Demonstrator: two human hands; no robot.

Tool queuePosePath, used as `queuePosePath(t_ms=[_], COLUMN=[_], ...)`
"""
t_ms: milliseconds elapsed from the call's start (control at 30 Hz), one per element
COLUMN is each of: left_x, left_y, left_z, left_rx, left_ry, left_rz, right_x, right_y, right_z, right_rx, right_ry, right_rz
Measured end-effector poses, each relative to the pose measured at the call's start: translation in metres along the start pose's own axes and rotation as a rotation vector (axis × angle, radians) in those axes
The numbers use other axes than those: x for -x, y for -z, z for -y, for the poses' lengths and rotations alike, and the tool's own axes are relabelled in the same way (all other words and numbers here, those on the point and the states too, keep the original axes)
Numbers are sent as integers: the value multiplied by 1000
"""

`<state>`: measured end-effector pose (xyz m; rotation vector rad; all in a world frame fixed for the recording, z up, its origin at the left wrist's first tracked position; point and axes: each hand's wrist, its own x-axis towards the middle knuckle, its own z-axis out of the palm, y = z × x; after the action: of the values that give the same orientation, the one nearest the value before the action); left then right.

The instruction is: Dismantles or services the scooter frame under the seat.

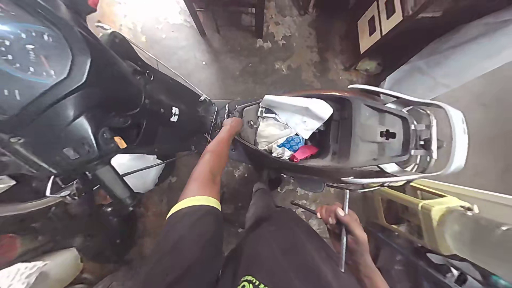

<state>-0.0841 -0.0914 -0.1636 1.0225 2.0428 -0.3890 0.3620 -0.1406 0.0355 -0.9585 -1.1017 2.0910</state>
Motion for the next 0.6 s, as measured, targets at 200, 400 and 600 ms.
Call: queuePosePath(t_ms=[200, 400, 600], left_x=[-1, -4, 14], left_y=[-3, -32, -69], left_z=[-4, 18, 30], left_rx=[118, 523, 826], left_ry=[140, 130, 113], left_rz=[-14, -112, -284], right_x=[3, 12, 14], right_y=[4, 9, 11], right_z=[4, 3, 2], right_rx=[20, 11, -18], right_ry=[30, 32, 38], right_rz=[4, -40, -42])
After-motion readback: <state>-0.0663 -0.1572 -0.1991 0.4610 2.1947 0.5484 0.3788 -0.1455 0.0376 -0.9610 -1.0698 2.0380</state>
